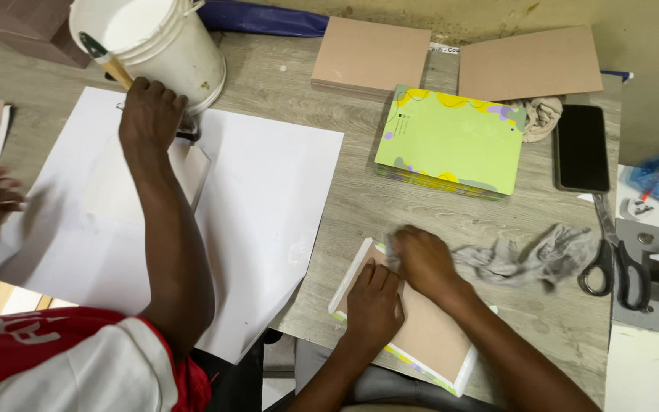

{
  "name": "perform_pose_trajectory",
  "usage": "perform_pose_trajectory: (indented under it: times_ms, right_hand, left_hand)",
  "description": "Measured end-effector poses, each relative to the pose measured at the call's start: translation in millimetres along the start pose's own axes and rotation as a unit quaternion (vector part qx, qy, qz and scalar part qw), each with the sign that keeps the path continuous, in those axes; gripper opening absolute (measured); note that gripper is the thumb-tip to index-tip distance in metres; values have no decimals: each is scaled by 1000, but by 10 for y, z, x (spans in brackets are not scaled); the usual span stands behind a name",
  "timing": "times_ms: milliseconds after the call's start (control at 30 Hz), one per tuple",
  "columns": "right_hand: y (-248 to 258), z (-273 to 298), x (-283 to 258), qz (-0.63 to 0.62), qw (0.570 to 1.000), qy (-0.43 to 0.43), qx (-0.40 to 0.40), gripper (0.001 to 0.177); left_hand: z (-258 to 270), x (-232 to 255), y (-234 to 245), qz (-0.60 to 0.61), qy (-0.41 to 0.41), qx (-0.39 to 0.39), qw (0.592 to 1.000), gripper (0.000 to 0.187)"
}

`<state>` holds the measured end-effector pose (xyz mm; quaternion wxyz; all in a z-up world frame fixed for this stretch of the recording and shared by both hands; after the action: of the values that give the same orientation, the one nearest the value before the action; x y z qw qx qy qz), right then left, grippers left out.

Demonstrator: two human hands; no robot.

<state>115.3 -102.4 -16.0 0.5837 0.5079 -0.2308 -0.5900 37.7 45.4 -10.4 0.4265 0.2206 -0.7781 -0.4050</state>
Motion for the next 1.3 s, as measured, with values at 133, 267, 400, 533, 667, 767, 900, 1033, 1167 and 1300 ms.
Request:
perform_pose_trajectory:
  times_ms: [133, 267, 400, 533, 667, 767, 900, 1033, 1167, 1300]
  right_hand:
    - [59, -417, -205, -65, 998, 21, -11, 21]
    - [166, 331, 124, -131, 991, 39, 14, 17]
    - [-43, 1228, 698, -102, 990, -102, -2, 19]
    - [-61, 1757, 826, -2, 991, -132, 22, 21]
    - [290, 1807, 845, -48, 964, -254, -61, 30]
    - [353, 1615, 870, -57, 961, -236, 130, 31]
    - [204, 1119, 353, -76, 930, -29, 358, 34]
    - [-39, 451, -90, -264, 942, -38, 206, 31]
    - [166, 142, -245, -259, 961, -86, 52, 26]
    - [424, 333, -370, -348, 933, -77, 50, 23]
  left_hand:
    - [-47, -3, 97, 11, -5, -4, 1000, 38]
    - [-23, 7, 37, -30, -5, -9, 999, 26]
    - [19, -49, -98, -26, 16, -15, 999, 21]
    - [48, -76, -140, -38, 23, -46, 998, 21]
    - [84, -90, -125, -17, 44, -67, 997, 18]
    - [54, -67, 16, 56, 26, -26, 998, 17]
    - [41, -68, 79, 75, 31, 14, 997, 18]
    - [21, 24, 213, 85, 15, 38, 996, 20]
    - [-56, 94, 284, 56, -9, 55, 997, 30]
    - [-54, 305, 583, 30, -21, 147, 988, 30]
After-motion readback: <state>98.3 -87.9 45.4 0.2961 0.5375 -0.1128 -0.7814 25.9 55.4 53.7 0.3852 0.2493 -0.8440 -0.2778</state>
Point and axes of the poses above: each hand's wrist, its own z-axis away from the middle knuckle, its own y-axis out of the back of the hand, x = y × z, the point moved 3 cm from there along -z, towards the middle knuckle, and after that the axes turned 12 degrees about -x, right-handed, at the moved point
